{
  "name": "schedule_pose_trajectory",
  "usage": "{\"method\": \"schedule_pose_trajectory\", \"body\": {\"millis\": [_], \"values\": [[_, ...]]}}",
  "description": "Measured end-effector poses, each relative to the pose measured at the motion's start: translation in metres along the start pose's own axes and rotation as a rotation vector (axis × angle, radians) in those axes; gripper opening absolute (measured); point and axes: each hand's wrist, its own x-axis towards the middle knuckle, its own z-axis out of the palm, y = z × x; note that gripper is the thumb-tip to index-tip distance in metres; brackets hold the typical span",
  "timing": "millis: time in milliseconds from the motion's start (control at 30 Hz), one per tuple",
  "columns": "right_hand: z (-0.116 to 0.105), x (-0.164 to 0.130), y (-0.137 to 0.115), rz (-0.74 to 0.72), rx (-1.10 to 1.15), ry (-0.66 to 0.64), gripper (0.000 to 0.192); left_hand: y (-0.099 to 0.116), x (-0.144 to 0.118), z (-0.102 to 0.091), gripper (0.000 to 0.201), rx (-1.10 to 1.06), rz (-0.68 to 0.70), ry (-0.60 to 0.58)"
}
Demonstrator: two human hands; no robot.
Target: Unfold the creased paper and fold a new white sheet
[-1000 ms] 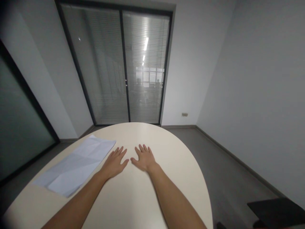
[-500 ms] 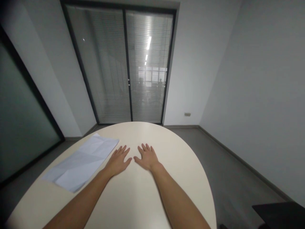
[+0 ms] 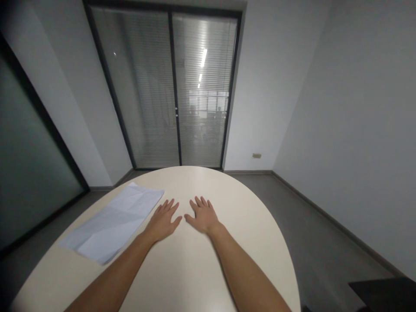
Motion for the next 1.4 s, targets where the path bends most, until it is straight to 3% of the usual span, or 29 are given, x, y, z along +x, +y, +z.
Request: {"method": "schedule_pose_trajectory", "body": {"millis": [267,433,500,600,667,767,1000,1400], "values": [[0.003,0.003,0.001,0.000,0.009,0.007,0.077,-0.001,0.001,0.003,0.062,-0.018,0.005,0.023],[0.002,0.002,-0.001,0.002,0.005,0.003,0.077,-0.003,0.003,-0.009,0.047,0.000,-0.007,0.152],[0.002,0.001,-0.001,0.003,0.001,0.003,0.077,-0.008,0.003,-0.018,0.043,0.066,-0.094,0.246],[0.003,0.001,0.000,0.003,-0.005,0.002,0.076,-0.020,0.000,-0.026,0.052,0.220,-0.310,0.328],[0.003,0.002,0.001,0.003,-0.005,-0.003,0.076,-0.029,-0.003,-0.026,0.060,0.279,-0.428,0.306],[0.004,0.001,0.002,0.003,0.000,-0.009,0.077,-0.038,-0.007,-0.023,0.056,0.268,-0.500,0.227],[0.000,-0.003,0.004,0.006,0.007,-0.023,0.077,-0.037,-0.010,-0.033,0.038,0.216,-0.452,0.193],[-0.002,-0.010,0.015,0.005,0.007,-0.011,0.075,-0.038,-0.007,-0.042,0.041,0.187,-0.543,0.209]]}}
